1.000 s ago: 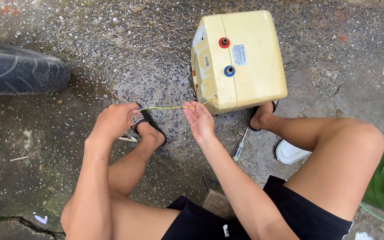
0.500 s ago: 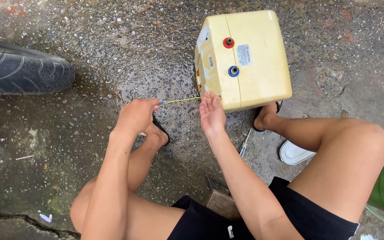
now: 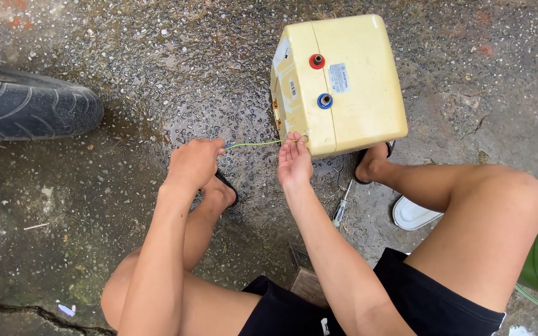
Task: Repairing a small water heater by connecting electrical wires and reassembling the unit's casing.
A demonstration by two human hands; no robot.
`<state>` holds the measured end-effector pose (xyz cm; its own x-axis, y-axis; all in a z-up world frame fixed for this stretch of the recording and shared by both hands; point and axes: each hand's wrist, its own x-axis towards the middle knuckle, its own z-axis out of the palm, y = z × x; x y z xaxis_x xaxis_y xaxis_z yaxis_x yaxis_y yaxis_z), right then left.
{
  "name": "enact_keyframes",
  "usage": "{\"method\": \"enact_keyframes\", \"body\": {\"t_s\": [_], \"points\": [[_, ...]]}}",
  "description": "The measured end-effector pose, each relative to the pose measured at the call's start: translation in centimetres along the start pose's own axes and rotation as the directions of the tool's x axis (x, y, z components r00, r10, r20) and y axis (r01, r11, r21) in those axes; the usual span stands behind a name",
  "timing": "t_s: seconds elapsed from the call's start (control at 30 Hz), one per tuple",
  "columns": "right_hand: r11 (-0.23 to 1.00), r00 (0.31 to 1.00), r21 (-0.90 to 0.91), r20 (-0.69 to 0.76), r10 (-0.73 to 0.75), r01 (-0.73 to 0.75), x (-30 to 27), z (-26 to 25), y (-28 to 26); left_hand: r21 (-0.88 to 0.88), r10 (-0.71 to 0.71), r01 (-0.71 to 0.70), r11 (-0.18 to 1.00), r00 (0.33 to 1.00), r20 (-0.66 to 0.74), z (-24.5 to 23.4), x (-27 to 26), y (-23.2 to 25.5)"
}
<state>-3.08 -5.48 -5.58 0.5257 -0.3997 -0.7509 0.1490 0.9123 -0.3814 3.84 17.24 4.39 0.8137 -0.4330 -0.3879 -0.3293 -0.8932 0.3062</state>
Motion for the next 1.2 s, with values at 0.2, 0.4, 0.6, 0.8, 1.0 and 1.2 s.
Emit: {"method": "enact_keyframes", "body": {"t_s": [0.2, 0.4, 0.6, 0.8, 1.0, 1.2], "points": [[0.994, 1.0, 0.108, -0.018, -0.025, 0.026, 0.0, 0.3, -0.1, -0.043, 0.025, -0.025, 0.999, 1.0, -0.001, 0.3, 0.3, 0.4], [0.994, 0.998, 0.089, 0.022, 0.065, -0.067, -0.6, -0.6, -0.4, -0.008, 0.09, -0.09, 0.996, 0.996, 0.001, 3.1, 1.6, 1.1], [0.999, 0.998, 0.0, 0.038, 0.04, -0.04, -1.1, -1.6, -0.5, 0.028, 0.171, -0.17, 0.985, 0.983, -0.07, 3.5, 2.0, 4.5], [0.998, 0.998, -0.001, 0.02, 0.066, -0.066, 0.4, -2.8, -0.8, 0.1, 0.227, -0.218, 0.971, 0.97, -0.086, 5.1, 4.1, 6.7], [0.994, 0.994, 0.03, 0.014, 0.109, -0.11, 1.3, -2.7, -0.6, 0.043, 0.207, -0.203, 0.978, 0.971, -0.117, 1.6, 3.4, 7.8], [0.999, 0.999, -0.028, 0.011, 0.035, -0.035, 0.3, -1.2, -0.2, 0.037, 0.145, -0.141, 0.989, 0.975, -0.168, 0.9, 3.9, 8.3]]}}
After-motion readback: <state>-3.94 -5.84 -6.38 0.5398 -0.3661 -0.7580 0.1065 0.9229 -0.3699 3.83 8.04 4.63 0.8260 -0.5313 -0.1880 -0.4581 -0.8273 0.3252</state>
